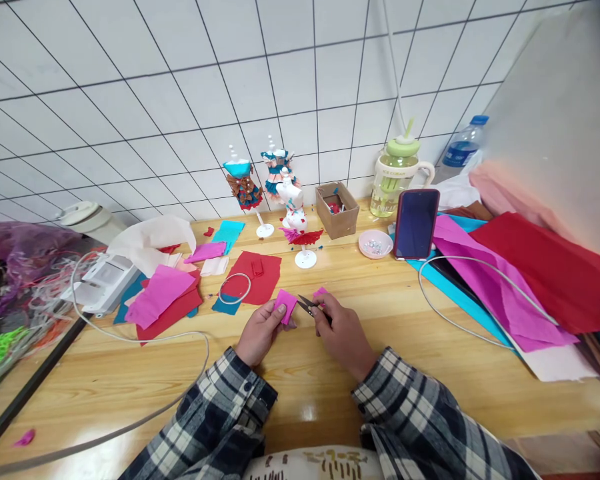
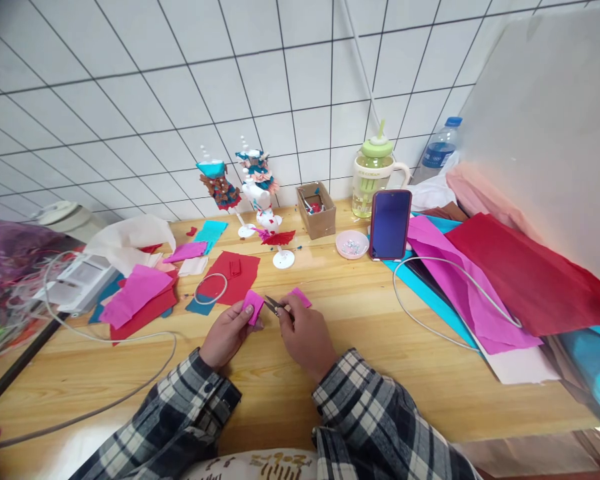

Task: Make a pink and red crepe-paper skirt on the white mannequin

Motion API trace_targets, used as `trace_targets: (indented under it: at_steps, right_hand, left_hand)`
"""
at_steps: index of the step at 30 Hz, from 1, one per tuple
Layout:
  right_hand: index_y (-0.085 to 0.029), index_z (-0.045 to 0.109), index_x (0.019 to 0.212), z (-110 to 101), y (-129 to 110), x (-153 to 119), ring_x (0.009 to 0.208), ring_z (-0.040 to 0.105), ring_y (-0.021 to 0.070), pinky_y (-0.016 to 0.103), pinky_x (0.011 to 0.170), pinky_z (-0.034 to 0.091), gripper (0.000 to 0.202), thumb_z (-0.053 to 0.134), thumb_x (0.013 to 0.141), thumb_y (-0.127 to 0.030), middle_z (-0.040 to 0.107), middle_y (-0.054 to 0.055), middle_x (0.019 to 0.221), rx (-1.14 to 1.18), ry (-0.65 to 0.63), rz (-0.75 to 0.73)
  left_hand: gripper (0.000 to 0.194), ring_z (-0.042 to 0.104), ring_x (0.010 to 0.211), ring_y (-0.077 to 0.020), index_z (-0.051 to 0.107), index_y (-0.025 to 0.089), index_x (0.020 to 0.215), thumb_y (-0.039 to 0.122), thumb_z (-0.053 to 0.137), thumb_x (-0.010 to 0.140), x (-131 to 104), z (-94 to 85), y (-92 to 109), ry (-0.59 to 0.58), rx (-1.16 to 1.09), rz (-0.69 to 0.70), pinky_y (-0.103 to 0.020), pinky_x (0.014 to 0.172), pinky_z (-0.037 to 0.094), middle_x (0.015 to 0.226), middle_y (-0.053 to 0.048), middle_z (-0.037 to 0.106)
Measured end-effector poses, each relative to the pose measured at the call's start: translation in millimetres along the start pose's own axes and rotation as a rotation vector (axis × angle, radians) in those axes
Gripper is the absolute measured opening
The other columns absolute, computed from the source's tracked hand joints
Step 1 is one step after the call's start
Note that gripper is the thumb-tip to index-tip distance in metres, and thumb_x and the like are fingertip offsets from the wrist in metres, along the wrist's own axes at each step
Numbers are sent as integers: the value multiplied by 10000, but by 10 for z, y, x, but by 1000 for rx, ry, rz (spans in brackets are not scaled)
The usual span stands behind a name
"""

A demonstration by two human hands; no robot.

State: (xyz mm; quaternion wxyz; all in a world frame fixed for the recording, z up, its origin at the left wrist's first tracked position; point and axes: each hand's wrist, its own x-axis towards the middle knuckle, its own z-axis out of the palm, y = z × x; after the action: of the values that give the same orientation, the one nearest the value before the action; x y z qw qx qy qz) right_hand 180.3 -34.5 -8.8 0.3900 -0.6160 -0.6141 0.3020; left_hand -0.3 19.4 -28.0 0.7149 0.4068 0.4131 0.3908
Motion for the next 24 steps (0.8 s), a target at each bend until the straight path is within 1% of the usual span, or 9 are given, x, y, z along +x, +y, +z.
trace_targets:
  at_steps: [3,5,8,11,16,20,24]
  right_hand:
    - [-219,578,1001,-16,-1,-6,522,562,134,224,523,358,170,454,909,-290,630,-29,615,3,10,-15]
    - [-220,577,990,-14,0,-11,520,561,133,225,521,349,162,456,908,-286,630,-30,616,-3,-4,-25]
    - [-221,573,998,2,6,-15,544,573,138,230,546,355,157,456,911,-280,633,-29,625,-28,-32,-34]
    - [-220,568,1004,15,11,-15,555,573,143,240,568,353,157,452,918,-282,632,-30,629,-58,-28,-38]
    - [-220,566,1001,10,-10,-16,573,583,146,242,587,367,160,440,923,-279,644,-26,658,-56,-12,-25]
    - [-213,566,1030,15,-15,-19,587,593,146,244,600,381,184,430,923,-276,662,-15,691,-46,-23,-45]
    - [-216,559,1043,26,-9,-25,586,595,151,244,592,376,192,417,930,-280,656,-15,674,-56,-24,-50]
  left_hand:
    - [303,582,614,-100,656,134,836,393,763,719,-1,10,22,42,-49,-12,-215,627,479,660,9,621]
    - [312,585,625,-101,655,132,838,394,769,712,-3,16,33,50,-63,-21,-220,641,488,665,7,619]
    - [305,588,637,-101,661,128,844,391,760,725,-6,19,34,27,-25,-13,-211,645,481,670,1,628]
    - [297,591,648,-105,668,131,863,389,748,739,-9,17,23,7,4,-6,-211,653,469,683,-5,642]
    - [292,581,640,-113,668,132,872,393,729,756,-11,10,8,-3,24,-9,-219,646,448,687,-11,649]
    - [310,584,643,-113,661,138,875,414,729,750,-12,10,2,3,32,-8,-220,650,448,687,-6,649]
    - [315,594,648,-111,657,141,853,420,742,734,-14,21,17,4,28,-13,-215,649,457,681,-1,643]
